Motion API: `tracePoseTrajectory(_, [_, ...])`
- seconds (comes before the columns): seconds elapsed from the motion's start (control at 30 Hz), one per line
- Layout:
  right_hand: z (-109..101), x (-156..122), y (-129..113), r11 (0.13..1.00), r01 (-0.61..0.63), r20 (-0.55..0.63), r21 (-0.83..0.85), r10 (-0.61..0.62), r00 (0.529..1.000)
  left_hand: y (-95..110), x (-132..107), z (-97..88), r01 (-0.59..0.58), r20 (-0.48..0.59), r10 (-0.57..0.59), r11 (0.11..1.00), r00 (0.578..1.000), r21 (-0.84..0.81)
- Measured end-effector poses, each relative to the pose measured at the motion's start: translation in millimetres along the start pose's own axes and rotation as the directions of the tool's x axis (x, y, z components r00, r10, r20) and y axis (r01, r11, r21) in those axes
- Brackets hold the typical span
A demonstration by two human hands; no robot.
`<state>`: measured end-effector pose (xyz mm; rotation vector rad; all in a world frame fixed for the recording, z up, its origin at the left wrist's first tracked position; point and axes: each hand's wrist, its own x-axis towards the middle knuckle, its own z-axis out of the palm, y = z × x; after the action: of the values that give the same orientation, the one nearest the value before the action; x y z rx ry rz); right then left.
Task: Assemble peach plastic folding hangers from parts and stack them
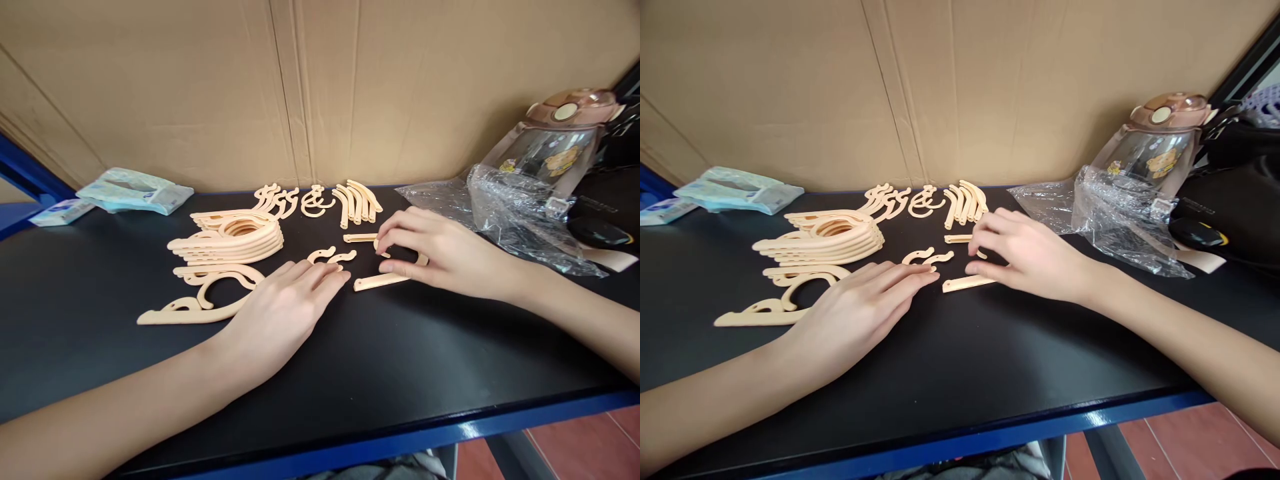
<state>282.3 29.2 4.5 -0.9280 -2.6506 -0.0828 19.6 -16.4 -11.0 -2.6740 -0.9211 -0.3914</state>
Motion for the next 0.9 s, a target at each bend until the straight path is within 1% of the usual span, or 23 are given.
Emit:
tracePoseTrajectory(0.07, [-0.4, -0.2, -4.7, 0.991, 0.055, 0.046, 0.122, -0.061, 0.997, 0.4, 0.2, -0.6, 0.027, -0.020, -0.027, 1.000, 0.999, 0.005])
tracePoseTrajectory(0.13, [0.3, -0.5, -7.5, 0.981, 0.057, 0.076, 0.188, -0.073, 0.994, 0.9, 0.7, -1.3, 0.067, -0.038, -0.067, 0.998, 0.997, -0.001])
tracePoseTrajectory(0.23, [2.1, -0.3, -6.0, 0.962, 0.016, 0.112, 0.272, -0.049, 0.993, 0.9, 1.5, -2.0, 0.095, -0.069, -0.093, 0.995, 0.993, 0.025])
tracePoseTrajectory(0.33, [4.4, 0.4, 0.6, 0.926, -0.044, 0.168, 0.374, -0.021, 0.986, 0.0, 1.9, -2.7, 0.087, -0.083, -0.079, 0.991, 0.993, 0.101])
tracePoseTrajectory(0.4, [6.1, 0.9, 5.2, 0.897, -0.078, 0.208, 0.435, -0.015, 0.978, 0.1, 2.1, -3.2, 0.087, -0.090, -0.077, 0.990, 0.993, 0.112])
tracePoseTrajectory(0.47, [7.1, 1.3, 8.2, 0.872, -0.093, 0.230, 0.481, -0.023, 0.973, 1.7, 2.3, -4.2, 0.088, -0.087, -0.082, 0.994, 0.993, 0.072])
tracePoseTrajectory(0.6, [5.1, 2.2, 8.4, 0.844, -0.110, 0.252, 0.525, -0.031, 0.967, 9.5, 2.7, -7.9, 0.082, -0.044, -0.088, 0.990, 0.995, -0.117])
tracePoseTrajectory(0.67, [2.3, 2.5, 6.8, 0.832, -0.126, 0.267, 0.541, -0.028, 0.963, 13.3, 2.5, -10.0, 0.109, -0.021, -0.115, 0.978, 0.993, -0.180])
tracePoseTrajectory(0.77, [-1.8, 3.0, 4.8, 0.808, -0.154, 0.285, 0.569, -0.018, 0.958, 15.5, 1.3, -11.5, 0.144, 0.002, -0.146, 0.973, 0.989, -0.181])
tracePoseTrajectory(0.9, [-3.9, 3.7, 4.3, 0.777, -0.184, 0.299, 0.603, -0.006, 0.954, 14.6, -1.5, -9.2, 0.096, 0.020, -0.094, 0.972, 0.995, -0.213])
